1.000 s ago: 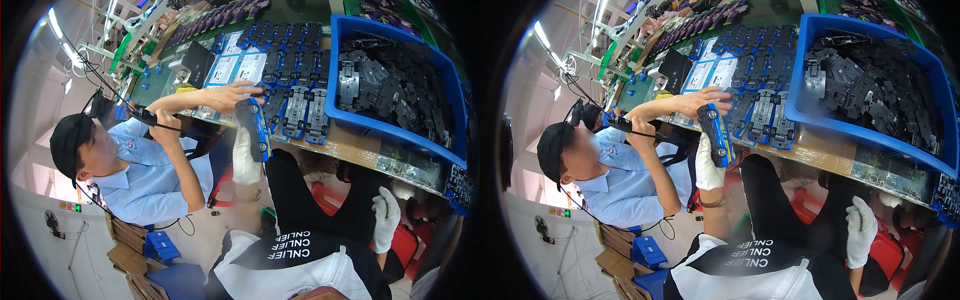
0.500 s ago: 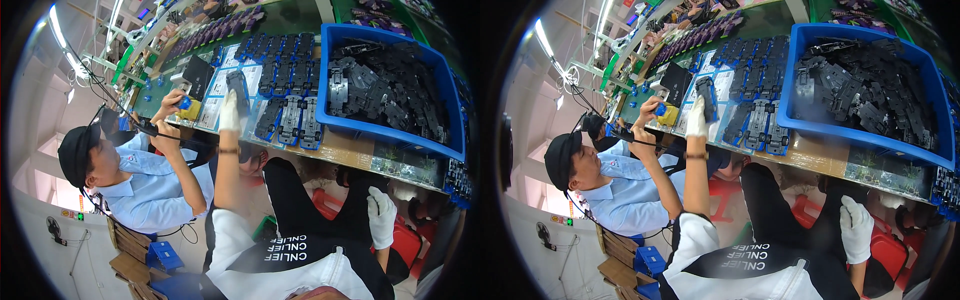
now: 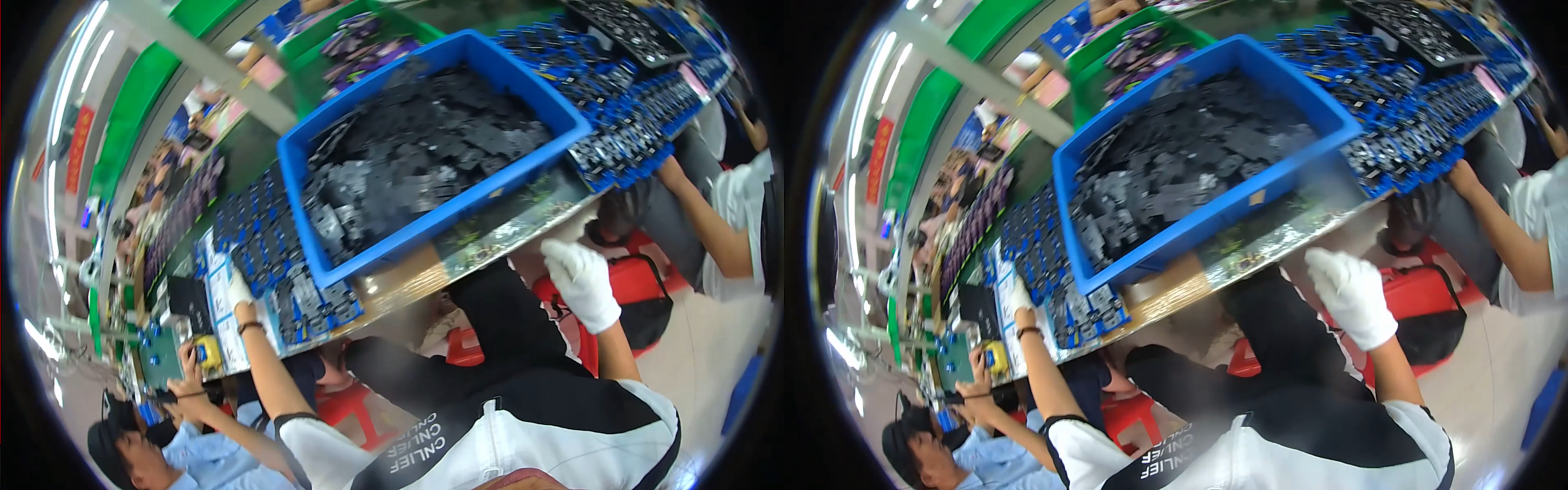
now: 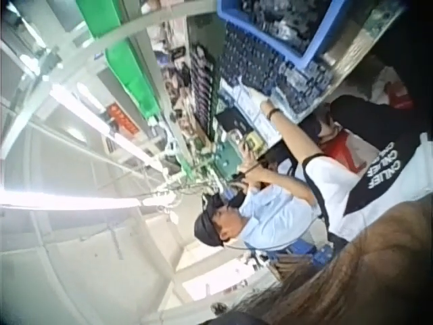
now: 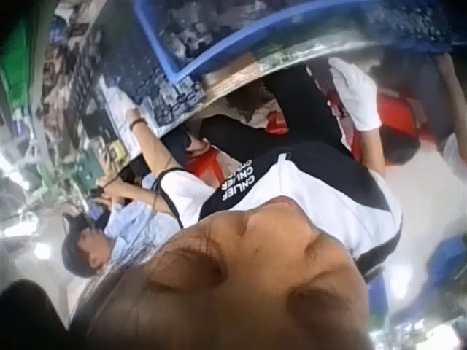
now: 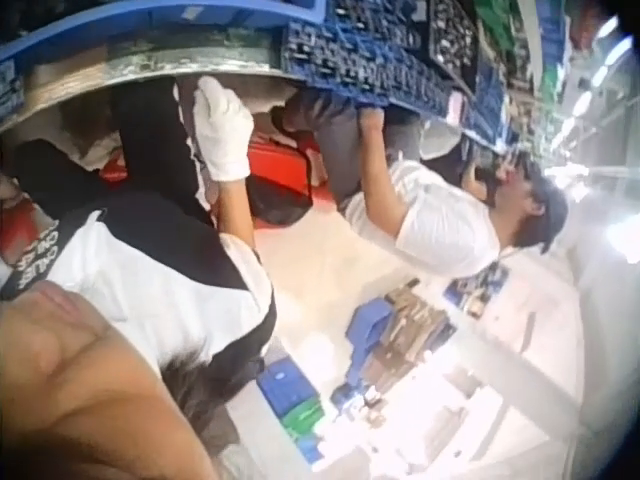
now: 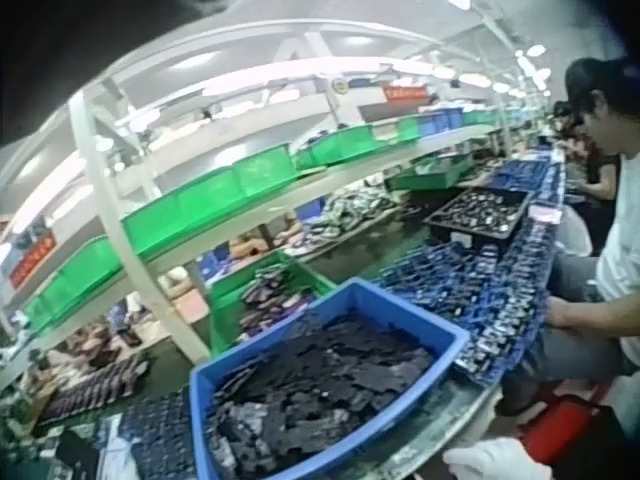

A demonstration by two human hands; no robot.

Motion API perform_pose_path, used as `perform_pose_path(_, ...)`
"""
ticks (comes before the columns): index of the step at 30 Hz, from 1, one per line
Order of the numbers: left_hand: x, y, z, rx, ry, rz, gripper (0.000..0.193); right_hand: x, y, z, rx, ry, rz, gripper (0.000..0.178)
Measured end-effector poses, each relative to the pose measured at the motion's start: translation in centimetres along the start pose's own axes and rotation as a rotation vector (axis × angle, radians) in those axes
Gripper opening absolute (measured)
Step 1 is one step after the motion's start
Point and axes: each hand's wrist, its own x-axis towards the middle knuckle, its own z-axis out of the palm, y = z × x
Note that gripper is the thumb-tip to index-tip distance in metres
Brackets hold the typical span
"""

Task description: The person assembles toy cars by taking black plastic parts from a bin and fitting them into the car bodies by hand.

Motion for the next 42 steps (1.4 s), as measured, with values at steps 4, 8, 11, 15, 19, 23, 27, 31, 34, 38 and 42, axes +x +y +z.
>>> perform_pose_path(4,-2.4,-0.7,-3.2,-0.395,0.180,0.232,0.039,1.1,3.7,-2.0,0.013,0.418,0.168,0.027)
perform_pose_path(8,-11.4,7.1,-3.2,-0.631,0.472,0.364,0.032,2.5,6.0,-2.9,-0.097,0.367,0.446,0.031)
perform_pose_path(11,-21.2,13.0,-4.4,-0.712,0.519,0.500,0.029,3.9,9.6,0.1,-0.201,0.363,0.298,0.029)
perform_pose_path(15,-31.0,18.7,-1.2,-0.694,0.518,0.589,0.028,3.7,9.8,0.5,-0.207,0.379,0.263,0.024)
perform_pose_path(19,-37.0,19.2,3.1,-0.809,0.369,0.642,0.026,1.5,7.8,-1.4,-0.145,0.347,0.324,0.018)
perform_pose_path(23,-42.9,17.8,7.7,-1.000,-0.255,0.690,0.026,-1.1,4.1,-4.7,-0.077,0.251,0.364,0.013)
perform_pose_path(27,-48.0,18.0,12.7,-1.238,-1.359,0.147,0.076,-3.2,0.7,-6.7,-0.019,0.061,0.252,0.015)
perform_pose_path(31,-50.8,19.1,14.5,-1.602,-1.504,-0.077,0.078,-1.9,-2.5,-4.6,0.054,-0.162,-0.050,0.017)
perform_pose_path(34,-50.0,18.5,13.9,-1.749,-1.348,-0.218,0.066,-0.8,-3.6,-2.8,0.050,-0.466,-0.241,0.020)
perform_pose_path(38,-48.0,17.6,11.4,-1.817,-1.148,-0.230,0.058,4.6,-6.2,-5.7,-0.138,-0.594,-0.438,0.019)
perform_pose_path(42,-47.6,16.4,10.5,-1.840,-1.109,-0.286,0.056,12.1,-4.2,-3.1,0.066,0.302,-0.232,0.030)
